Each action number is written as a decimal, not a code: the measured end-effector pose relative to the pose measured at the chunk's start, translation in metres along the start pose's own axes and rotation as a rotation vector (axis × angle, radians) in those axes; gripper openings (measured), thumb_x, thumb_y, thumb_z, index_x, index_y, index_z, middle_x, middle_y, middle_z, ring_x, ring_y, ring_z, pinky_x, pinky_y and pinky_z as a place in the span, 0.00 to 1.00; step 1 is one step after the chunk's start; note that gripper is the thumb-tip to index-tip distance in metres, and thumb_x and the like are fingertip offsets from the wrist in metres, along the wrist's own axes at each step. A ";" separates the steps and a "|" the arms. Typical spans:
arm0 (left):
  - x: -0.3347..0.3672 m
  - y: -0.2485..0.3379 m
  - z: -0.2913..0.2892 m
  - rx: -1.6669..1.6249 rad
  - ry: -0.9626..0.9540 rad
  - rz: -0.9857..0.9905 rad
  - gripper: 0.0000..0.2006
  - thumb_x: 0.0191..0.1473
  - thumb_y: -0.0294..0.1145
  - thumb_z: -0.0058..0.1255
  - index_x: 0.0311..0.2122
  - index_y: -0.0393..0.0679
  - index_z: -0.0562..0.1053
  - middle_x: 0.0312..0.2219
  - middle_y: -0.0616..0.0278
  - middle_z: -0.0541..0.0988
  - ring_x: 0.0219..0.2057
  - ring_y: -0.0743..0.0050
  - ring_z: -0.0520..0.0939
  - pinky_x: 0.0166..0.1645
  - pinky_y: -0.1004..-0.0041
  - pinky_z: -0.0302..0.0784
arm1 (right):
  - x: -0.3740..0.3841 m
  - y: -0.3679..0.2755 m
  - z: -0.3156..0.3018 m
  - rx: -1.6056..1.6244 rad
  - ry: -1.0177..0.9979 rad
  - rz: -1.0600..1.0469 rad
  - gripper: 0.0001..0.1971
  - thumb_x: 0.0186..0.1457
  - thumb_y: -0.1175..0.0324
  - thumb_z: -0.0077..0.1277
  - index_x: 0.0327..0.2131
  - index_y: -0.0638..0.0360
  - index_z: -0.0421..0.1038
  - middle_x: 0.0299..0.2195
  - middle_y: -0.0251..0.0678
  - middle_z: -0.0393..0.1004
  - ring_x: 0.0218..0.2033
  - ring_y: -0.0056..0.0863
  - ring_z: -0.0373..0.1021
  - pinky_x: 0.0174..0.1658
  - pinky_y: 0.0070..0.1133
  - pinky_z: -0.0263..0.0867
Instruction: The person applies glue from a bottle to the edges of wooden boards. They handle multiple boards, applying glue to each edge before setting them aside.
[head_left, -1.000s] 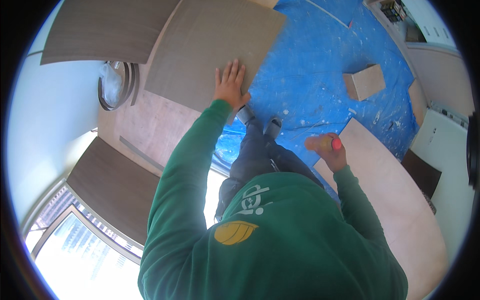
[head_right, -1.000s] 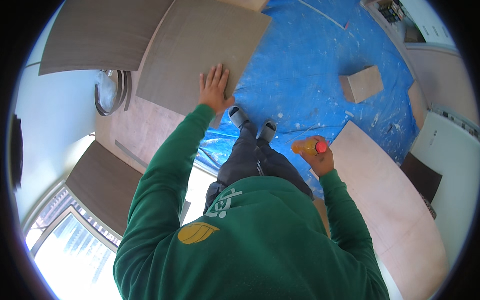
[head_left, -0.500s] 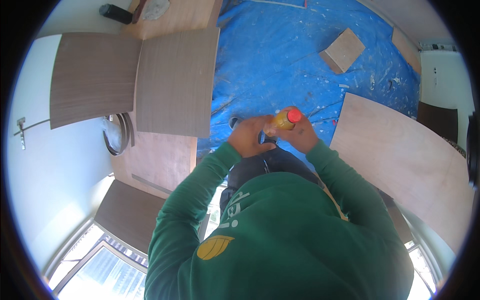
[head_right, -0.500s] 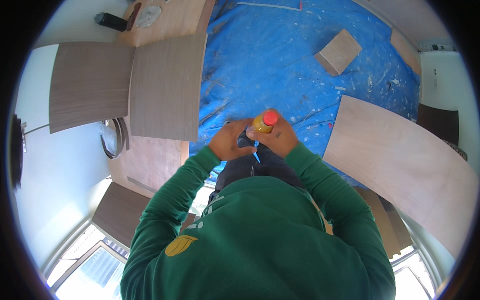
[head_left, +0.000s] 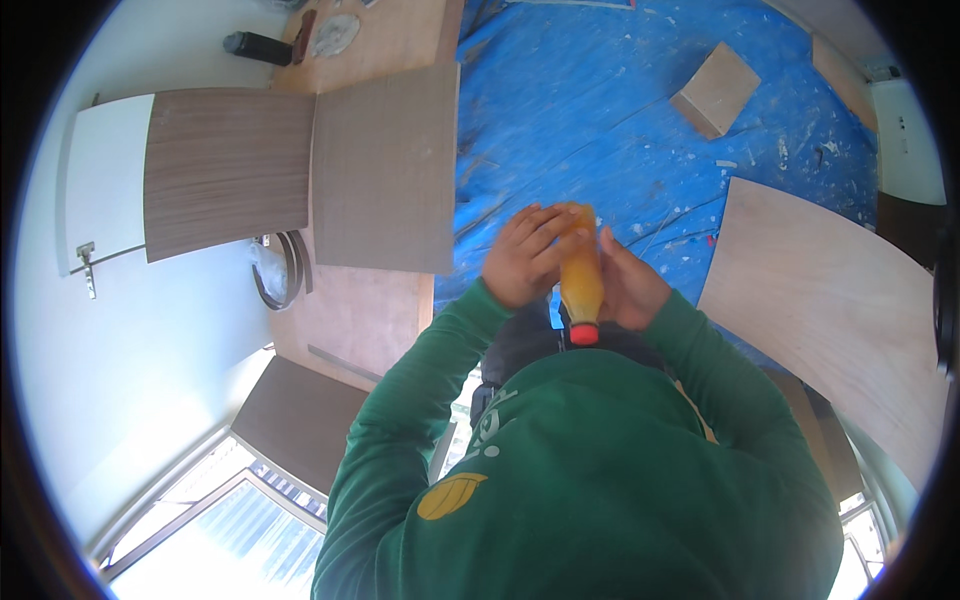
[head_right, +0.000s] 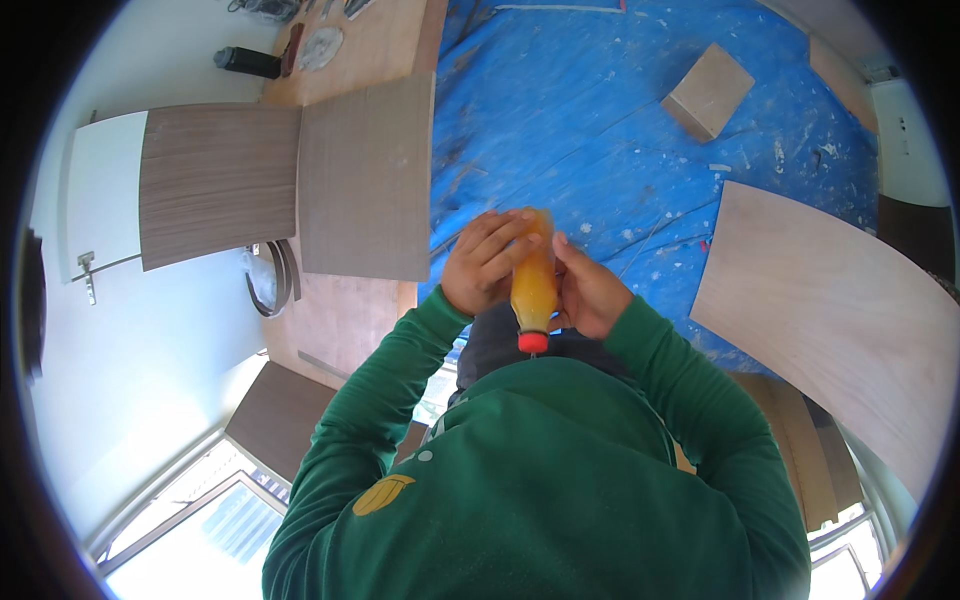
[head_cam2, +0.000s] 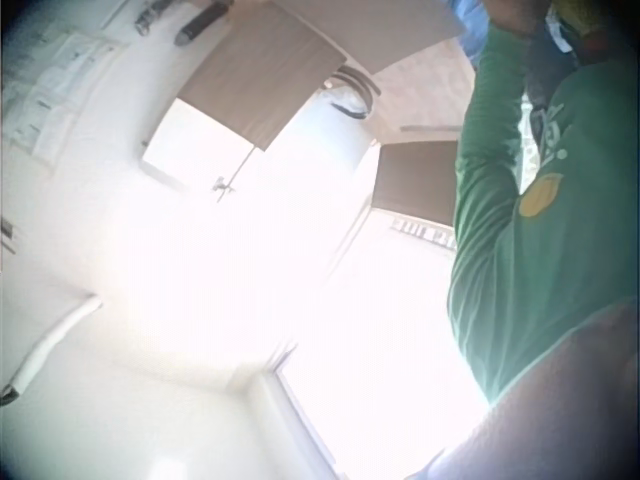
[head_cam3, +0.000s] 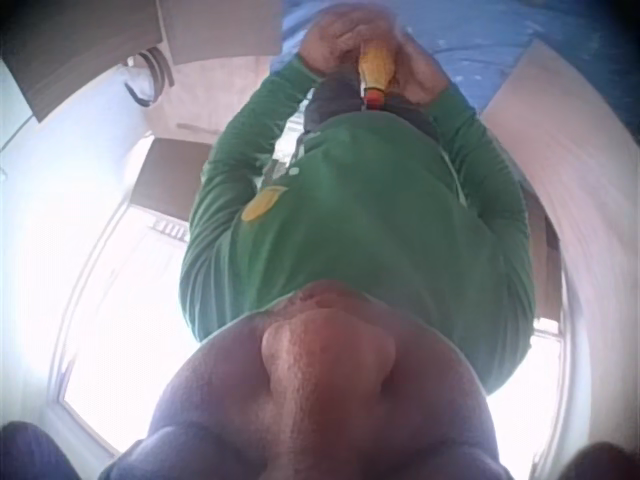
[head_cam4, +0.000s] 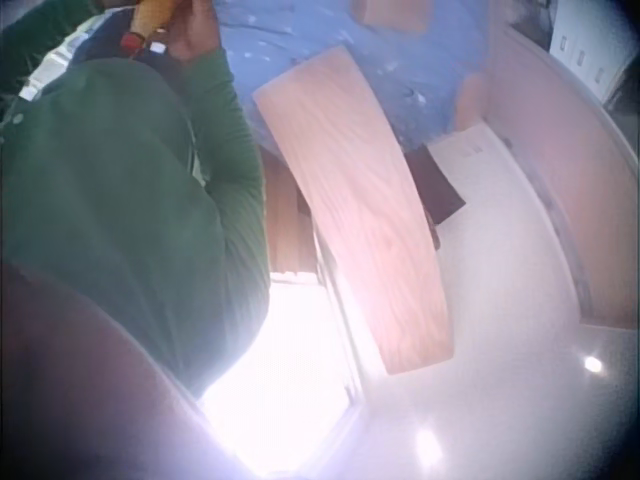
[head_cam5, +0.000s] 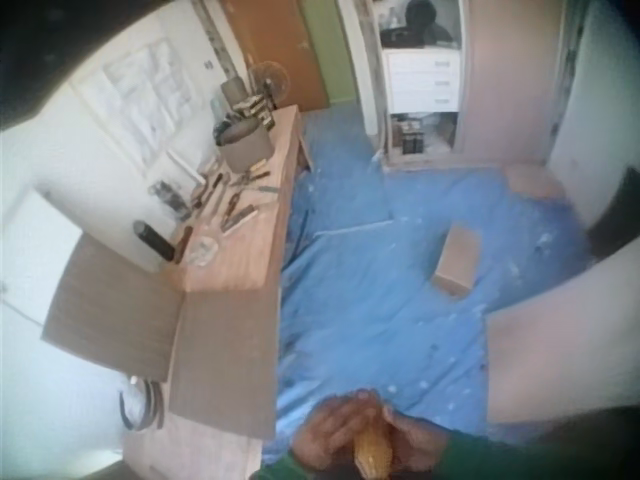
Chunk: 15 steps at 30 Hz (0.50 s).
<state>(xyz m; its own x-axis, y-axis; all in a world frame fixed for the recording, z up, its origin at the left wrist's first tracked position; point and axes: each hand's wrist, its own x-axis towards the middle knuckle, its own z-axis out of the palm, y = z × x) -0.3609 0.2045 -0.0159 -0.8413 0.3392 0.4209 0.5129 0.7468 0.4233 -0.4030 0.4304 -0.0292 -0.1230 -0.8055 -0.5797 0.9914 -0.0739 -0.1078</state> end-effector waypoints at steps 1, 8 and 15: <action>0.002 0.001 -0.002 -0.012 0.001 -0.007 0.29 0.38 0.26 0.67 0.51 0.46 0.75 0.54 0.54 0.76 0.53 0.51 0.79 0.58 0.53 0.73 | 0.004 0.002 0.014 0.007 -0.003 -0.070 0.32 0.63 0.42 0.48 0.58 0.56 0.61 0.47 0.38 0.71 0.42 0.31 0.75 0.43 0.30 0.74; -0.002 -0.038 -0.014 -0.088 -0.117 -0.048 0.34 0.41 0.20 0.60 0.59 0.42 0.69 0.60 0.47 0.70 0.58 0.45 0.74 0.63 0.50 0.67 | 0.036 -0.002 0.007 -0.135 -0.095 -0.217 0.28 0.62 0.55 0.54 0.60 0.54 0.57 0.47 0.37 0.71 0.47 0.30 0.75 0.47 0.32 0.77; -0.075 -0.233 -0.011 -0.076 -0.054 -0.512 0.36 0.57 0.35 0.56 0.68 0.38 0.58 0.64 0.41 0.64 0.62 0.42 0.68 0.67 0.57 0.60 | 0.079 -0.029 0.026 -0.075 0.119 -0.529 0.30 0.52 0.71 0.63 0.55 0.53 0.59 0.47 0.36 0.72 0.48 0.33 0.75 0.49 0.36 0.77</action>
<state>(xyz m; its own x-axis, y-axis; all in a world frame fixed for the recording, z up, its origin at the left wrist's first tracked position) -0.4156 -0.0014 -0.1377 -0.9942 -0.0284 0.1036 0.0425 0.7815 0.6224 -0.4399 0.3535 -0.0508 -0.6125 -0.5972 -0.5178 0.7876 -0.4054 -0.4640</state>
